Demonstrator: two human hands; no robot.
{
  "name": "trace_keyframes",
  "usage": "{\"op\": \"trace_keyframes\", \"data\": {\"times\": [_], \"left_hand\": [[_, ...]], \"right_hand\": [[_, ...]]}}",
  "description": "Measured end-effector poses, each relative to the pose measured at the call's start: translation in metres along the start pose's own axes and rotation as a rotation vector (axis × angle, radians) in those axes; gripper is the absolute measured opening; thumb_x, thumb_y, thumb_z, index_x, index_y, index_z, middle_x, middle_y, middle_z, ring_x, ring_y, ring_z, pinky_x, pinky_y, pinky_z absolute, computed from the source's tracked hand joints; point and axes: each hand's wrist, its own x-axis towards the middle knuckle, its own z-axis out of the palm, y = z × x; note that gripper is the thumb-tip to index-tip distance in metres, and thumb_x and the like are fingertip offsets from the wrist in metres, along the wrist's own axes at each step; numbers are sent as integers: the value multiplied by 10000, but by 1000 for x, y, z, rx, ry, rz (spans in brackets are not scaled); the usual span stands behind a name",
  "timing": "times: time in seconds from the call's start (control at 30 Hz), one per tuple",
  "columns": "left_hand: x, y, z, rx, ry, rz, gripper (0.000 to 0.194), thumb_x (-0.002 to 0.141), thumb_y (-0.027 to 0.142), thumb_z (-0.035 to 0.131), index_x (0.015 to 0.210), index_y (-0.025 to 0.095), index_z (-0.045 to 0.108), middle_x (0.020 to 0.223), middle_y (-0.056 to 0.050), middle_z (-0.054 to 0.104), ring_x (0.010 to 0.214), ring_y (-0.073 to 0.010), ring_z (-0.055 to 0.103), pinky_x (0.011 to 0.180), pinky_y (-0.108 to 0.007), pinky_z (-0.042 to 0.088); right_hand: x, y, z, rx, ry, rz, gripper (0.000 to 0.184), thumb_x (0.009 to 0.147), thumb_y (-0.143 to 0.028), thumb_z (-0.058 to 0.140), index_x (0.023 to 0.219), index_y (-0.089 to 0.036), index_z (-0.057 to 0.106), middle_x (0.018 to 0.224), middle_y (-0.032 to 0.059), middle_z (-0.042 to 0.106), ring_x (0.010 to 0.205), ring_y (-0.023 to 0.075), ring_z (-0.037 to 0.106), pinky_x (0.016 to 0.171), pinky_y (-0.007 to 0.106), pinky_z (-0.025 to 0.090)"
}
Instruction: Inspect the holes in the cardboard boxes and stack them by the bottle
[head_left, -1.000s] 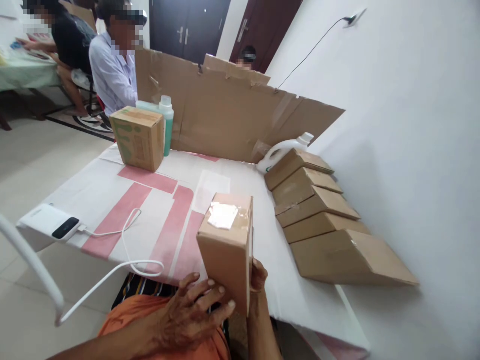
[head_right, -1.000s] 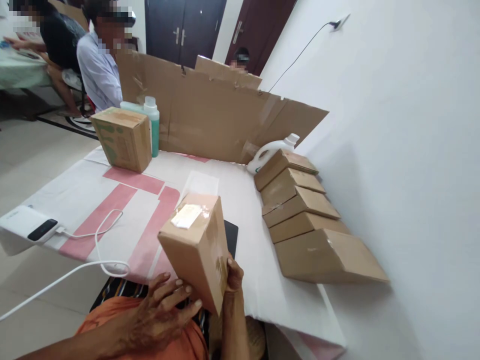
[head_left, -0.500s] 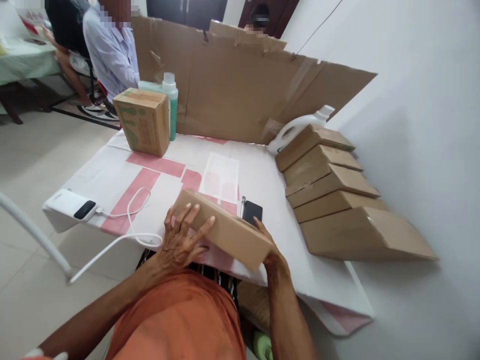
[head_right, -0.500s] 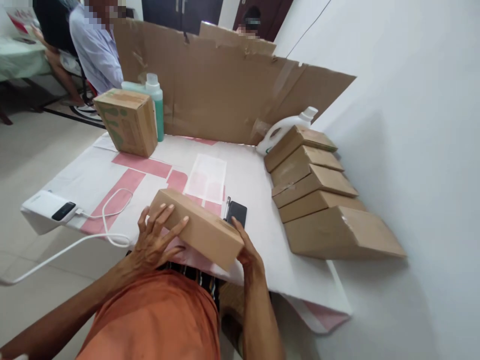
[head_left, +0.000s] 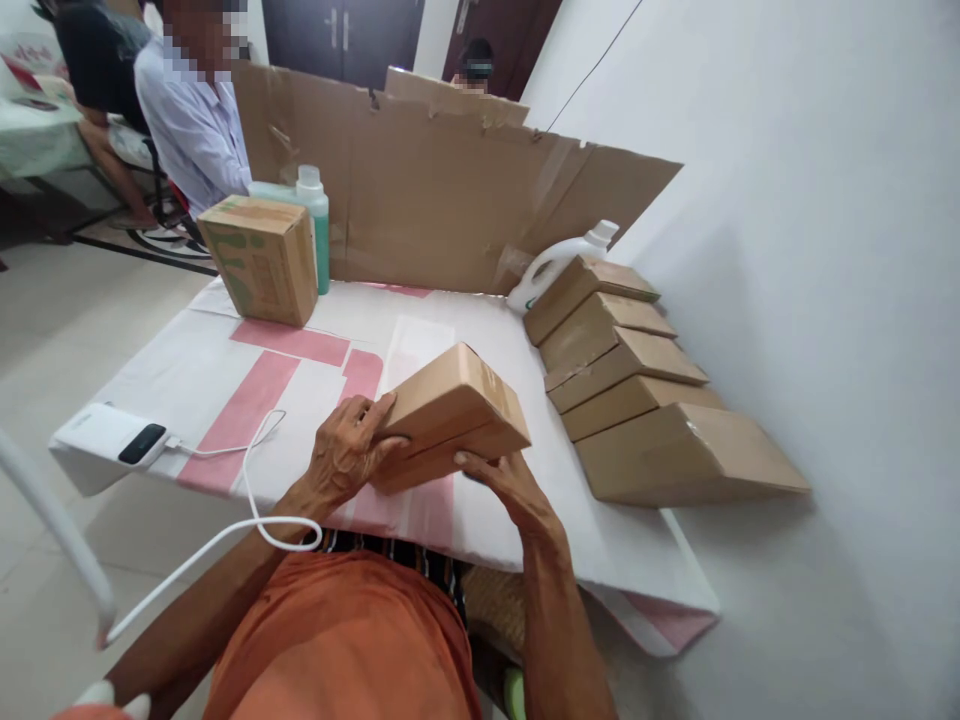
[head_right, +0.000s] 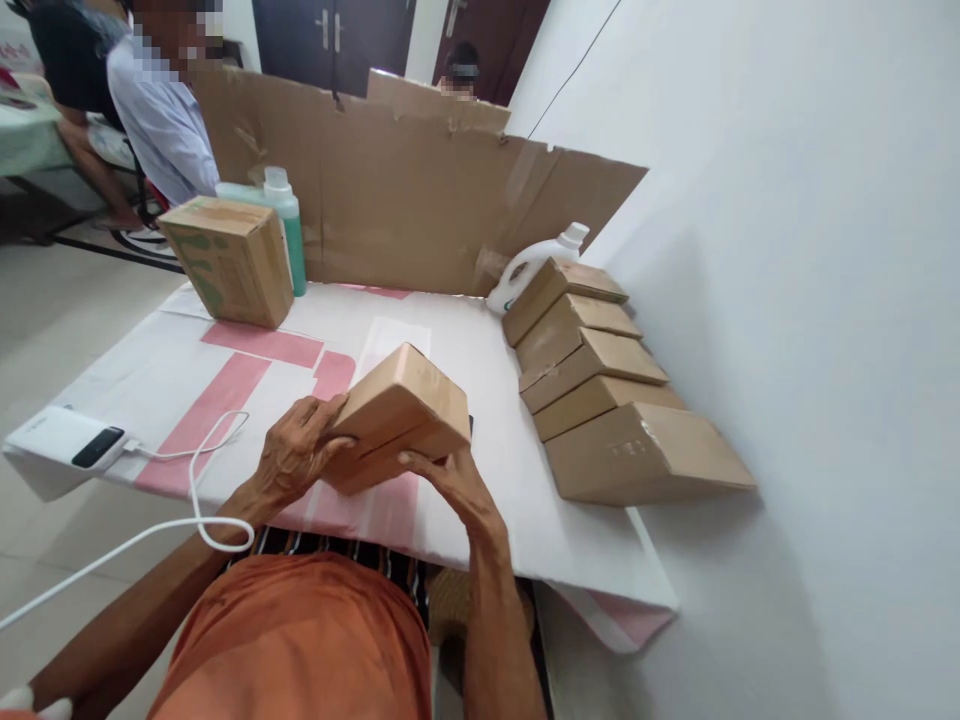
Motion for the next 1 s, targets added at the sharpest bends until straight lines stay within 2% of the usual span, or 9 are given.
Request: {"op": "trace_keyframes", "data": {"times": [0.1,0.27,0.33,0.43,0.57,0.67,0.77,0.9,1.0], "left_hand": [[-15,16,-3,-66,-20,-80,568,1072,609,415,1330,165,656,934,-85,695,819,-223,678,747,-316,555],[-36,25,-19,-249,-90,-337,449,1049,582,482,1018,198,712,830,-31,710,695,-170,668,679,-288,541],[-36,18,-22,-331,-77,-469,410,1018,562,537,1076,196,712,911,-47,736,722,-175,681,678,-301,557],[-29,4,-18,-418,-17,-577,492,973,552,582,1297,189,657,1168,-112,718,945,-227,720,775,-354,604],[-16,-7,-2,-450,3,-488,585,958,516,598,1446,196,569,1434,-154,610,1298,-299,616,1068,-481,543],[-10,-9,3,-492,-82,-445,495,978,468,574,1391,197,603,1406,-130,641,1326,-291,600,1171,-485,465],[-10,-10,0,-619,-146,-518,492,996,484,562,1395,198,585,1406,-117,651,1307,-283,617,1170,-455,465],[-13,-8,-8,-860,-124,-514,568,1008,527,558,1462,186,523,1520,-131,587,1395,-289,571,1210,-431,433],[-14,-6,-11,-854,-127,-469,603,1027,587,510,1488,200,526,1532,-135,571,1432,-300,541,1235,-459,409]], "right_hand": [[0,-3,17,51,72,-96,604,778,-565,845,1267,-239,705,1270,96,756,1239,327,654,1010,433,549],[-3,8,32,50,-5,12,589,836,-645,770,1218,-200,722,1203,99,774,1168,329,687,1004,443,548],[-5,19,40,44,-33,92,582,834,-684,746,1136,-186,736,1090,86,784,1074,316,701,980,447,553],[-8,38,56,33,-47,166,565,810,-693,752,1061,-188,715,1023,65,767,1002,289,689,964,434,553],[-13,55,67,19,-52,198,592,791,-639,787,1165,-194,676,1111,83,767,1065,295,689,967,414,546],[-19,52,61,49,-110,159,640,774,-581,829,1268,-218,642,1296,107,734,1192,312,673,1021,425,526],[-28,39,50,114,-189,58,607,856,-580,755,1345,-242,634,1395,102,691,1239,307,656,1058,427,506],[-40,22,46,93,-160,-1,501,897,-500,751,1327,-261,655,1283,74,721,1125,267,673,984,380,535],[-47,13,56,39,-74,15,472,838,-459,823,1234,-253,669,1173,67,732,1039,248,679,846,336,565]]}}
